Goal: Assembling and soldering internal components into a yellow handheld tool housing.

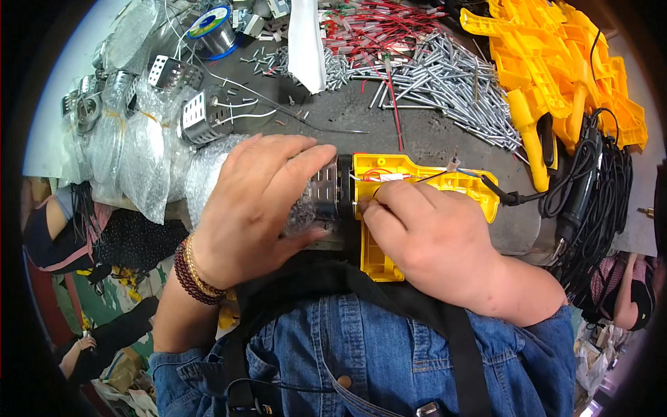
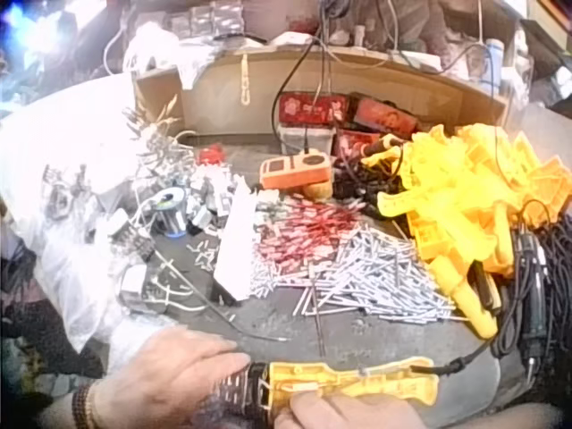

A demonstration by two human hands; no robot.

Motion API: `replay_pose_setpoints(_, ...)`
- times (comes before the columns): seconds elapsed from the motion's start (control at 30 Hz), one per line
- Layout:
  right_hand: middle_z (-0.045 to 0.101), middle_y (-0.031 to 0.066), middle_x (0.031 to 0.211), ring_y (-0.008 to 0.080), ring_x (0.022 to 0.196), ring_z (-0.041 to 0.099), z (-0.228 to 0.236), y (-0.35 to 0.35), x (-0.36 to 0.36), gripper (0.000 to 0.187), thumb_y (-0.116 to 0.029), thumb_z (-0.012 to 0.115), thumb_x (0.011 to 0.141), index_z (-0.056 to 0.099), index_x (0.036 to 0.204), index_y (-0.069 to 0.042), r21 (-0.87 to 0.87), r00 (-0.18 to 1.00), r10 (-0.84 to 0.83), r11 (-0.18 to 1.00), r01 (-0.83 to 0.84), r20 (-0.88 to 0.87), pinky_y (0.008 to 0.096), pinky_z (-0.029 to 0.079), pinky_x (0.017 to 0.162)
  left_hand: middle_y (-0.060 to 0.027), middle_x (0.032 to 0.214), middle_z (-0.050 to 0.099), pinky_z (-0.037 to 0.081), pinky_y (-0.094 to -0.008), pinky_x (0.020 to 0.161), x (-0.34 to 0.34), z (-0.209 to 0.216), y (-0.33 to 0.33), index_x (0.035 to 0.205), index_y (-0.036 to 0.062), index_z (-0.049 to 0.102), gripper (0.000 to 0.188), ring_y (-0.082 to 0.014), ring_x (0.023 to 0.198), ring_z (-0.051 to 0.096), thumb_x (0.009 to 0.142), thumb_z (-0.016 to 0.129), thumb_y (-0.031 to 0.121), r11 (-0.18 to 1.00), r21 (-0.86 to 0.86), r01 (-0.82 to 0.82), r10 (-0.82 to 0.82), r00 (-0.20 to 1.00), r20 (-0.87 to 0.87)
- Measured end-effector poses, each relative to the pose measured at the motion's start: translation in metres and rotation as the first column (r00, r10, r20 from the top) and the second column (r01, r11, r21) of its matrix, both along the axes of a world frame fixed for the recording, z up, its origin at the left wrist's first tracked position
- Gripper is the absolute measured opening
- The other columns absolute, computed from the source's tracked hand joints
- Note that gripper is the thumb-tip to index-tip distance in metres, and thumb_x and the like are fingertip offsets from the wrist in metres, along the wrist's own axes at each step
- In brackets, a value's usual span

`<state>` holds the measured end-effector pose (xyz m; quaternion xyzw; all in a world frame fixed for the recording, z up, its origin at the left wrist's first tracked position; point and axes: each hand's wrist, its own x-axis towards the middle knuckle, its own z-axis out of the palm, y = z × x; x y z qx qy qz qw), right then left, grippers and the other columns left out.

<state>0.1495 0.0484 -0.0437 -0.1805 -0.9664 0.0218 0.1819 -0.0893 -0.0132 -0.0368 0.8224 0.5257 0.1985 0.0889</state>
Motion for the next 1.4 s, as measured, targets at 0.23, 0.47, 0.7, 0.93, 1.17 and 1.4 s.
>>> replay_pose_setpoints(0.23, 0.060, 0.0090, 0.101, 0.0208, 0.084, 0.065, 0.026, 0.007, 0.006, 0.022, -0.016, 0.061, 0.082, 0.066, 0.100, -0.003, -0.117, 0.968, 0.082, 0.992, -0.056, 0.236, 0.0296, 0.053, 0.066, -0.0185, 0.124, 0.061, 0.046, -0.0468, 0.100, -0.004, -0.002, 0.010, 0.140, -0.0002, 0.049, 0.086, -0.0407, 0.114, 0.058, 0.064, 0.086, 0.018, 0.997, 0.018, 0.077, -0.073, 0.986, -0.150)
replay_pose_setpoints(0.47, 0.050, 0.0173, 0.144, 0.0263, 0.127, 0.054, 0.019, 0.016, 0.120, 0.068, -0.042, 0.071, 0.090, 0.049, 0.142, -0.004, -0.111, 0.341, -0.304, 0.868, 0.485, -0.889, 0.0431, 0.042, 0.109, -0.0082, 0.119, 0.065, 0.052, -0.0295, 0.087, -0.010, 0.065, 0.056, 0.142, -0.0022, 0.046, 0.061, -0.0148, 0.103, 0.064, 0.095, 0.070, 0.027, 0.525, -0.755, 0.393, 0.175, 0.819, 0.547)
replay_pose_setpoints(0.7, 0.050, 0.0201, 0.148, 0.0406, 0.137, 0.046, 0.035, 0.041, 0.116, 0.059, -0.041, 0.071, 0.090, 0.061, 0.133, -0.002, 0.021, 0.860, -0.290, 0.944, 0.328, -0.419, 0.0515, 0.033, 0.115, -0.0171, 0.122, 0.063, 0.050, -0.0373, 0.092, -0.008, 0.066, 0.035, 0.146, -0.0007, 0.041, 0.078, -0.0273, 0.108, 0.063, 0.083, 0.079, 0.026, 0.713, -0.671, 0.203, -0.112, 0.978, 0.176)
replay_pose_setpoints(0.93, 0.065, 0.0084, 0.126, 0.0296, 0.120, 0.057, 0.017, 0.040, 0.108, 0.044, -0.033, 0.081, 0.079, 0.070, 0.115, -0.010, 0.057, 0.972, -0.184, 0.979, 0.193, -0.145, 0.0470, 0.040, 0.106, -0.0163, 0.113, 0.061, 0.048, -0.0432, 0.090, 0.009, 0.013, 0.022, 0.138, -0.0029, 0.048, 0.083, -0.0355, 0.100, 0.060, 0.068, 0.082, 0.025, 0.994, -0.040, 0.101, -0.108, 0.950, -0.293)
replay_pose_setpoints(1.17, 0.067, 0.0018, 0.094, 0.0247, 0.093, 0.062, 0.010, 0.048, 0.086, 0.027, -0.022, 0.083, 0.075, 0.071, 0.097, -0.011, -0.095, 0.974, -0.091, 0.993, 0.073, -0.207, 0.0436, 0.046, 0.093, -0.0163, 0.116, 0.063, 0.046, -0.0455, 0.096, 0.033, 0.020, 0.030, 0.125, 0.0030, 0.059, 0.055, -0.0374, 0.104, 0.060, 0.075, 0.078, 0.014, 0.996, 0.058, 0.072, -0.077, 0.993, 0.087)
replay_pose_setpoints(1.4, 0.064, 0.0012, 0.090, 0.0222, 0.090, 0.062, 0.016, 0.047, 0.034, 0.019, -0.016, 0.074, 0.081, 0.071, 0.099, -0.012, -0.078, 0.951, -0.031, 0.997, 0.007, -0.307, 0.0376, 0.045, 0.088, -0.0139, 0.099, 0.068, 0.053, -0.0424, 0.083, 0.052, 0.010, 0.047, 0.097, 0.0033, 0.069, 0.018, -0.0345, 0.092, 0.065, 0.080, 0.073, 0.009, 1.000, 0.016, -0.008, 0.007, 0.998, 0.059)
